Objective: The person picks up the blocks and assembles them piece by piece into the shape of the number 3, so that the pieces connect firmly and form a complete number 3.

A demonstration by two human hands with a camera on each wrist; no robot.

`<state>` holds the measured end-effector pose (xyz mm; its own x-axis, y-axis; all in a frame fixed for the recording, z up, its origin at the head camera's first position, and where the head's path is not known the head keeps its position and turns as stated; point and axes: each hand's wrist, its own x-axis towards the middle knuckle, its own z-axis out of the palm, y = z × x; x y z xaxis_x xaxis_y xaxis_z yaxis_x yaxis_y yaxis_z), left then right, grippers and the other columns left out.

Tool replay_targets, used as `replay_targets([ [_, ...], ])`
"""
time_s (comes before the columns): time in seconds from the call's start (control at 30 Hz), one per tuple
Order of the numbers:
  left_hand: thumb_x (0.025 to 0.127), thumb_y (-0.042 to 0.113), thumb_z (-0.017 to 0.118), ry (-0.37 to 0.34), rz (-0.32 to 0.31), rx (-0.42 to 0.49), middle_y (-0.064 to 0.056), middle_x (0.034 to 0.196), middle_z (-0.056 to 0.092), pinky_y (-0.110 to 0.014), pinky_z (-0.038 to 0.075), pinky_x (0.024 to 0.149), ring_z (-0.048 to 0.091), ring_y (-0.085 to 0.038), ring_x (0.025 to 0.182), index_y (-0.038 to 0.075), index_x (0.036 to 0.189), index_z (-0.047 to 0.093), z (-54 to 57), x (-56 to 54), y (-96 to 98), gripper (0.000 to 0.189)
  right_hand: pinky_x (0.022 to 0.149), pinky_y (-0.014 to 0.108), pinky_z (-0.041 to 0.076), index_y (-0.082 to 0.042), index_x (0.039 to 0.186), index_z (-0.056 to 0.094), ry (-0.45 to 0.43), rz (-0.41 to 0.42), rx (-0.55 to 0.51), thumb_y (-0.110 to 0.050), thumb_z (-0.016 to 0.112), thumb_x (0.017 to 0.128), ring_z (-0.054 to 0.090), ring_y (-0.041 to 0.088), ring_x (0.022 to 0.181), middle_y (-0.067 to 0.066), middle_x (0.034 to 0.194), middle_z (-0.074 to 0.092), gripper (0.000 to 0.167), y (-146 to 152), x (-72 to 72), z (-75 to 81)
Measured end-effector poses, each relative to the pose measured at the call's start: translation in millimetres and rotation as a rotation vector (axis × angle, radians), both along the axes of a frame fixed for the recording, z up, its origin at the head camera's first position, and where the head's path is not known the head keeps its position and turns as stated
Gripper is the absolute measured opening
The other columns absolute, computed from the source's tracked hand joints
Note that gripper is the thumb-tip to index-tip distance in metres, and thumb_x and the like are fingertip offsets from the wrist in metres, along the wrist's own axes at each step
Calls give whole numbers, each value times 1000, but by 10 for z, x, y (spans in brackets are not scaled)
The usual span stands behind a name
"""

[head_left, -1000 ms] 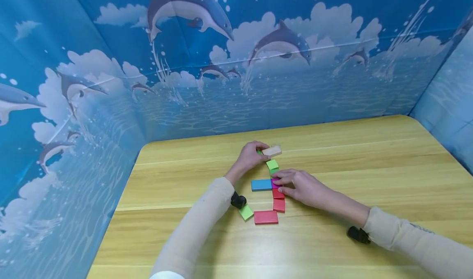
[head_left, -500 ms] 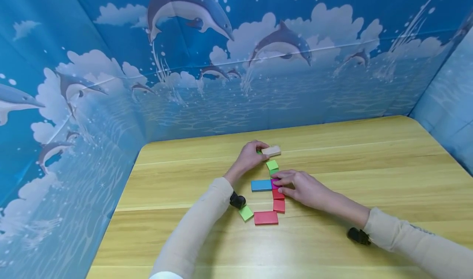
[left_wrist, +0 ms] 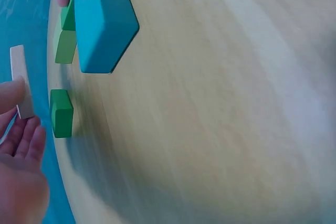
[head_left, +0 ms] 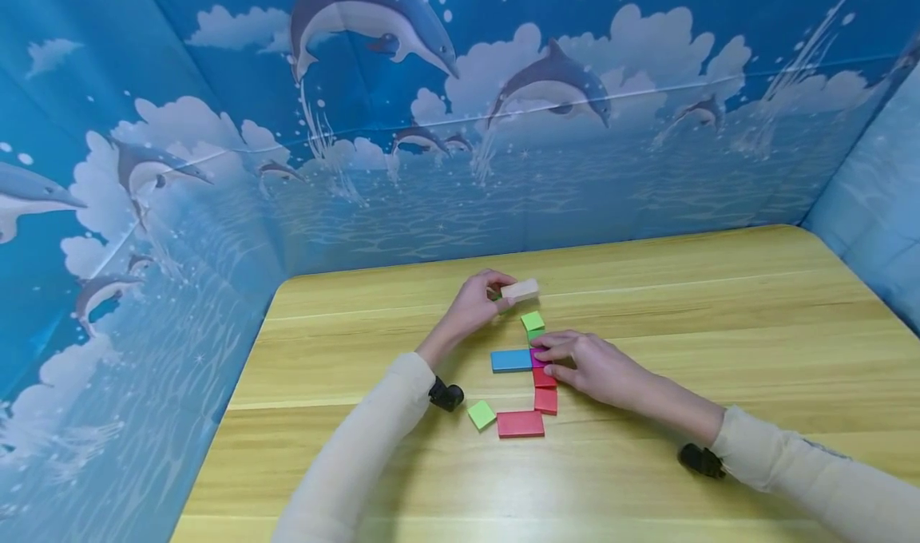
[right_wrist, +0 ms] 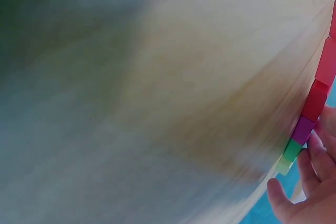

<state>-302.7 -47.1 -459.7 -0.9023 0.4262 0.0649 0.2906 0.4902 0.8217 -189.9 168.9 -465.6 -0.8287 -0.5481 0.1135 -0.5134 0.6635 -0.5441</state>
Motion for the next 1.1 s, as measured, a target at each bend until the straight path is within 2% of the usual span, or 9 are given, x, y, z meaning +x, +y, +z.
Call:
replay_targets([
  [0.13, 91, 9, 70, 17, -32, -8, -1, 107, 60, -26, 49, 83, 55, -16, 94, 7, 119, 68, 40, 55, -55, 28, 102, 52, 40, -10, 126, 68, 15, -1, 3, -17, 72, 91, 48, 30, 131, 3, 136, 59, 36, 15, -1, 4],
  [0.27, 90, 7, 70, 8, -34, -4, -2, 108, 61, -26, 49, 84, 55, -17, 95, 5, 118, 68, 56, 109, -136, 28, 103, 52, 40, -11, 126, 69, 16, -2, 6, -17, 72, 91, 48, 31, 131, 3, 136, 58, 35, 18, -1, 8],
  [0.6, 87, 4, 73, -47, -44, -3, -3, 108, 61, -28, 50, 83, 57, -17, 93, 6, 116, 69, -36, 165, -364, 29, 103, 53, 40, -10, 126, 68, 10, -11, 21, -17, 73, 91, 47, 32, 131, 5, 136, 58, 36, 15, -5, 12],
  [0.77, 87, 5, 73, -58, -61, -43, -2, 105, 60, -28, 50, 79, 57, -17, 92, 6, 116, 69, -56, 185, -412, 29, 102, 53, 40, -11, 126, 68, 5, -12, 21, -17, 73, 90, 47, 32, 131, 4, 137, 58, 37, 14, -16, 2],
  [1.1, 86, 6, 74, -16, -72, -107, -1, 103, 61, -26, 49, 81, 56, -15, 91, 6, 116, 70, -130, 160, -435, 30, 102, 52, 41, -12, 127, 68, -8, -15, 14, -18, 74, 90, 47, 30, 132, 2, 137, 58, 38, -5, -22, -11],
])
